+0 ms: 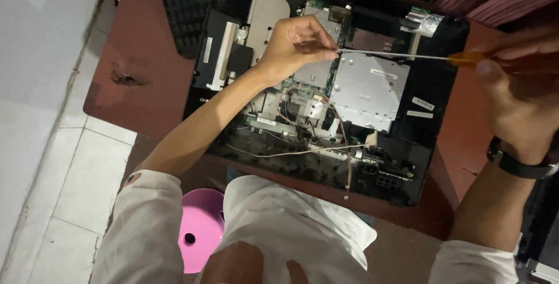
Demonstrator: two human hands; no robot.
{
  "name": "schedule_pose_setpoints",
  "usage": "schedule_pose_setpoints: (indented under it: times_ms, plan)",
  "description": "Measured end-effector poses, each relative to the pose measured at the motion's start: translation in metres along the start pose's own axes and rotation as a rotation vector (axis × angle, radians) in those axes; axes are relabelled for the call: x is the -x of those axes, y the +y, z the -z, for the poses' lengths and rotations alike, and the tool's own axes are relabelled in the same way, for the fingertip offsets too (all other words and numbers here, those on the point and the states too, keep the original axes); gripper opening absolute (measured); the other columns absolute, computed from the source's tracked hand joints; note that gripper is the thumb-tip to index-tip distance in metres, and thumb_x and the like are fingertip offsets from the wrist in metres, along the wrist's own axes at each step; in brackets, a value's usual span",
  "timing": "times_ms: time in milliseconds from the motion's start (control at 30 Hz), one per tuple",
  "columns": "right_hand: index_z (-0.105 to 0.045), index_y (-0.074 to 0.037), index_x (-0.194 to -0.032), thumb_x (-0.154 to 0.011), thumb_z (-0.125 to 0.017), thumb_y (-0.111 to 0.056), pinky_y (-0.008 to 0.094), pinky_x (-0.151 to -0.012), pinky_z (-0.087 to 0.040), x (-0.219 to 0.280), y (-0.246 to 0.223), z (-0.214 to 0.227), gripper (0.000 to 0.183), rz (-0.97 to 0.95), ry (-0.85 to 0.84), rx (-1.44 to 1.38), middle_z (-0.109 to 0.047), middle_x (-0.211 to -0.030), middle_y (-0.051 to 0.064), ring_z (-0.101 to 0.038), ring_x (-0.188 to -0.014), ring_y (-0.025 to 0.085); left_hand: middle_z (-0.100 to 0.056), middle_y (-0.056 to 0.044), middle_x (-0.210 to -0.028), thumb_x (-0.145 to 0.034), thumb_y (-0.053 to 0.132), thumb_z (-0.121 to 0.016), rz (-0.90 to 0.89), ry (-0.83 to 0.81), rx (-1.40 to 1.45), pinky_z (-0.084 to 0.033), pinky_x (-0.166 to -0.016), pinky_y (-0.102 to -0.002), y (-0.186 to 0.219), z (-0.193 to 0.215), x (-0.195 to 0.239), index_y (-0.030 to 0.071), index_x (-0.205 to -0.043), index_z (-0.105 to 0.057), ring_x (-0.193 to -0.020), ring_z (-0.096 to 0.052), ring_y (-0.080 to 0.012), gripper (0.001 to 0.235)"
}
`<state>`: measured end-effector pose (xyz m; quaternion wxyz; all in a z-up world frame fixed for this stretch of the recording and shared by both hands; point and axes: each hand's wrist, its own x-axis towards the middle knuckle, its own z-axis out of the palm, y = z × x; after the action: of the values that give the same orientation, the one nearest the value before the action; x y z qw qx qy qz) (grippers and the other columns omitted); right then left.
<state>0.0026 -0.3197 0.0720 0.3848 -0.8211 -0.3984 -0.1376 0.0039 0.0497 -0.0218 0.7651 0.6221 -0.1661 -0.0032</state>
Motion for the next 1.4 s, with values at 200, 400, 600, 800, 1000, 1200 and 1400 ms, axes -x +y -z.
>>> schedule_pose_setpoints:
  times_ms: [200,400,600,800,1000,1200,1400]
  plan:
    - [-0.053,0.017,-0.122,-0.126,-0.073,0.004,0.054,-0.11,-0.06,0.0,0.0,0.004,0.024,0.004,0.009,-0.004,-0.065,-0.126,0.038,-0.072,-0.121,0.049,-0.076,-0.007,-0.094,-0.082,-0.006,-0.087,-0.011,-0.001,-0.043,-0.065,-0.091,-0.033,0.009,-0.002,0.001,0.01,-0.093,-0.067,-0.091,-0.077,-0.0194,0.027]
    - [-0.054,0.017,-0.129,-0.129,-0.07,0.017,0.056,-0.11,-0.057,0.003,-0.002,0.002,0.016,0.017,-0.03,0.022,-0.064,-0.127,0.037,-0.068,-0.12,0.05,-0.076,-0.008,-0.094,-0.085,-0.007,-0.086,-0.056,-0.031,-0.04,-0.064,-0.086,-0.029,0.004,-0.002,0.002,0.009,-0.094,-0.068,-0.088,-0.075,-0.0178,0.026]
    - [-0.065,0.019,-0.135,-0.135,-0.074,0.006,0.055,-0.106,-0.053,0.025,0.012,0.003,0.015,-0.121,-0.011,0.211,-0.066,-0.13,0.034,-0.063,-0.116,0.045,-0.074,-0.006,-0.096,-0.086,-0.003,-0.086,-0.082,-0.033,-0.057,-0.063,-0.086,-0.029,0.0,-0.001,0.002,0.01,-0.097,-0.068,-0.088,-0.074,-0.0171,0.025]
    - [-0.069,0.02,-0.135,-0.136,-0.072,-0.003,0.054,-0.106,-0.055,0.029,0.017,0.008,0.023,-0.005,-0.048,0.376,-0.069,-0.133,0.036,-0.067,-0.118,0.048,-0.075,-0.006,-0.094,-0.086,-0.002,-0.087,-0.049,-0.023,-0.096,-0.065,-0.087,-0.03,0.003,-0.002,0.002,0.01,-0.095,-0.067,-0.089,-0.075,-0.0183,0.025]
    - [-0.068,0.018,-0.133,-0.135,-0.07,-0.009,0.056,-0.109,-0.057,0.018,0.005,0.007,0.027,-0.074,-0.056,0.265,-0.069,-0.131,0.034,-0.068,-0.121,0.049,-0.074,-0.008,-0.094,-0.085,-0.006,-0.085,-0.073,-0.028,-0.071,-0.066,-0.09,-0.032,0.007,-0.003,0.003,0.009,-0.094,-0.066,-0.093,-0.076,-0.0206,0.026]
    - [-0.063,0.019,-0.136,-0.134,-0.072,-0.002,0.056,-0.11,-0.055,0.018,0.006,0.005,0.023,-0.059,-0.024,0.201,-0.067,-0.132,0.035,-0.067,-0.12,0.049,-0.074,-0.007,-0.095,-0.085,-0.007,-0.086,-0.061,-0.029,-0.076,-0.065,-0.088,-0.031,0.001,-0.002,0.002,0.01,-0.095,-0.067,-0.091,-0.076,-0.0194,0.027]
    - [-0.056,0.021,-0.138,-0.131,-0.068,0.006,0.056,-0.105,-0.055,0.013,-0.003,0.005,0.021,-0.034,-0.1,0.176,-0.066,-0.13,0.038,-0.067,-0.117,0.05,-0.073,-0.009,-0.095,-0.088,-0.005,-0.084,-0.1,-0.056,-0.08,-0.065,-0.09,-0.031,0.007,-0.005,0.004,0.009,-0.095,-0.065,-0.092,-0.075,-0.0205,0.024]
